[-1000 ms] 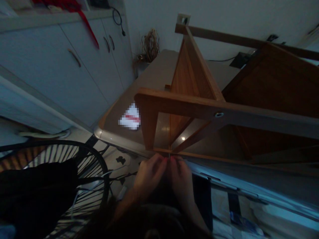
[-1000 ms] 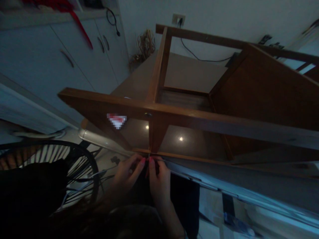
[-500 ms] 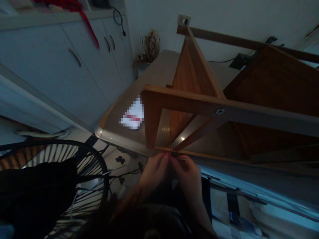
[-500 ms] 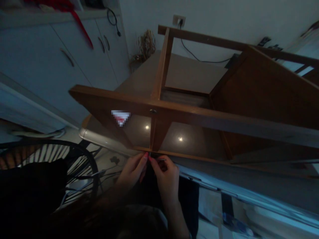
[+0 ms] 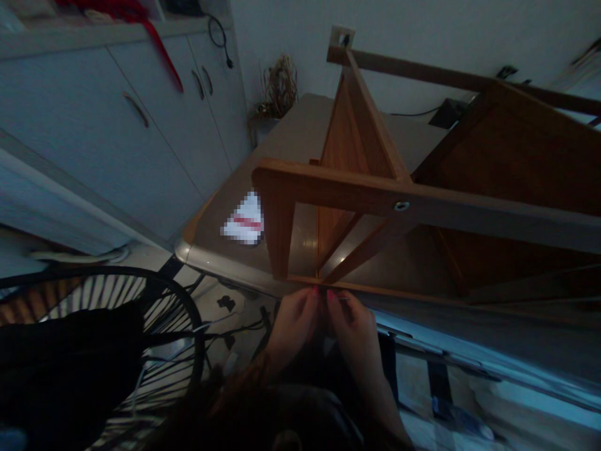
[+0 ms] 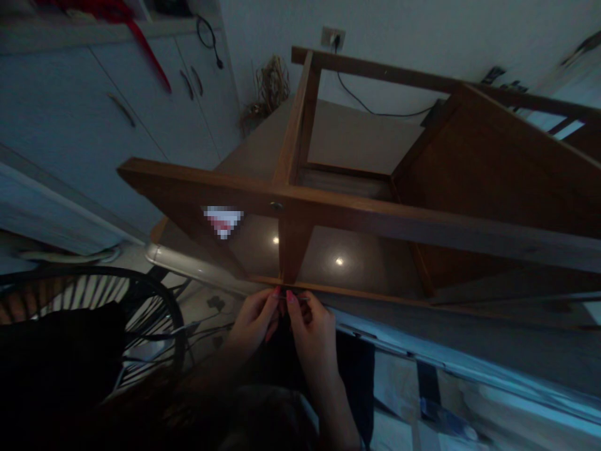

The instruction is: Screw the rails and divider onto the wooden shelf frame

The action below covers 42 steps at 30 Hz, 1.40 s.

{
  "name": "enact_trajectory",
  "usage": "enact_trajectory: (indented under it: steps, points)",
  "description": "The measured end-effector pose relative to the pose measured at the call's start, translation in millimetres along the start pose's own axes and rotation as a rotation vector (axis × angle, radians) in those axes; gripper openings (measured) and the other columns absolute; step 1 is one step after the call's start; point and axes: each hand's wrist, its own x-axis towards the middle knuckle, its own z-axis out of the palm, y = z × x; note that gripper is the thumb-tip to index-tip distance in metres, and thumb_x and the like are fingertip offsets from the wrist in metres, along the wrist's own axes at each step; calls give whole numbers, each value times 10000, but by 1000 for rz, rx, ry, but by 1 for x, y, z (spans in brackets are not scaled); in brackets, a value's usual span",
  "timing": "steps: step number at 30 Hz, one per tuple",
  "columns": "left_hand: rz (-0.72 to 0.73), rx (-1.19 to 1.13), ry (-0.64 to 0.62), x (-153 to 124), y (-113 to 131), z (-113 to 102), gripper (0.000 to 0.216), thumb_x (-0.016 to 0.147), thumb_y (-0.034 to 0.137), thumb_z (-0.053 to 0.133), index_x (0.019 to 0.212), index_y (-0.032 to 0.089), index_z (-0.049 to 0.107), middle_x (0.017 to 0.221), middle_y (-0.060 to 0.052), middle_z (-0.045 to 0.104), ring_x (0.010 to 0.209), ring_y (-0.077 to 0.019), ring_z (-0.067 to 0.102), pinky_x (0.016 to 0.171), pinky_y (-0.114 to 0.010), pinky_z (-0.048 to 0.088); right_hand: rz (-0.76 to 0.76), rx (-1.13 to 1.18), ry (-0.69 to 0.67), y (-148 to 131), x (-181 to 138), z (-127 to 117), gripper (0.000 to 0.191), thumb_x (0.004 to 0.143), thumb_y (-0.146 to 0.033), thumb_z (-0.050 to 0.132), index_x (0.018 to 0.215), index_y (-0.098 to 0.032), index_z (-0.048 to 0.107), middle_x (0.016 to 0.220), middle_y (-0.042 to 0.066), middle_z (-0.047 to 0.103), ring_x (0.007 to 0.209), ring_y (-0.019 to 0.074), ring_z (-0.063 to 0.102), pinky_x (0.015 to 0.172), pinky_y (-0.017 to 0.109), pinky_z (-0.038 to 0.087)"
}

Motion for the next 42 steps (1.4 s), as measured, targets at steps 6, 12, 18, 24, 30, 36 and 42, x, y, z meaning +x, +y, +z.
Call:
enact_trajectory:
  steps: [6, 12, 18, 24, 30, 36, 42]
  points:
    - [-6, -4, 23, -1, 3, 3, 544, 850, 670, 445, 668, 160, 496, 412, 89, 341, 313, -44, 312, 318, -168, 229, -244, -223, 280, 13, -10, -3, 282, 926, -436, 542, 1063, -191, 574, 813, 36, 691, 671, 155, 669, 551, 229, 528]
    - [12, 0, 40, -1, -2, 2, 524, 864, 645, 447, 674, 159, 498, 449, 80, 386, 325, -42, 335, 324, -170, 242, -501, -405, 280, 18, -10, -2, 169, 964, -316, 513, 1051, -220, 621, 970, 50, 655, 901, 166, 638, 785, 283, 543]
    - [26, 57, 33, -1, -2, 0, 538, 877, 650, 407, 676, 161, 505, 428, 76, 384, 328, -52, 345, 339, -177, 254, -474, -346, 199, 13, -5, -7, 136, 962, -244, 499, 970, -222, 633, 877, 23, 656, 805, 152, 632, 726, 264, 532]
    - [44, 113, 41, -3, 3, -2, 510, 894, 613, 403, 709, 158, 538, 422, 71, 395, 344, -63, 358, 363, -184, 275, -433, -280, 138, 12, -5, -8, 117, 948, -212, 504, 945, -223, 620, 864, 13, 658, 796, 151, 632, 722, 259, 516]
    - [33, 126, 49, -4, 5, -3, 491, 895, 593, 417, 708, 158, 550, 410, 65, 399, 350, -69, 373, 373, -185, 287, -454, -275, 133, 13, -7, -8, 114, 946, -189, 509, 966, -230, 613, 886, 11, 652, 812, 146, 625, 728, 246, 510]
    - [32, 121, 24, -5, 4, -3, 472, 907, 567, 416, 757, 148, 573, 427, 65, 410, 355, -65, 382, 373, -177, 297, -474, -280, 135, 13, -6, -8, 112, 943, -182, 509, 950, -227, 611, 857, 12, 641, 795, 149, 622, 718, 254, 514]
    - [24, 2, 20, -4, -5, -4, 449, 902, 558, 451, 832, 138, 593, 434, 69, 418, 354, -56, 371, 360, -163, 276, -498, -272, 109, 14, -8, -9, 109, 939, -155, 524, 961, -226, 603, 867, 1, 628, 802, 131, 610, 725, 231, 504]
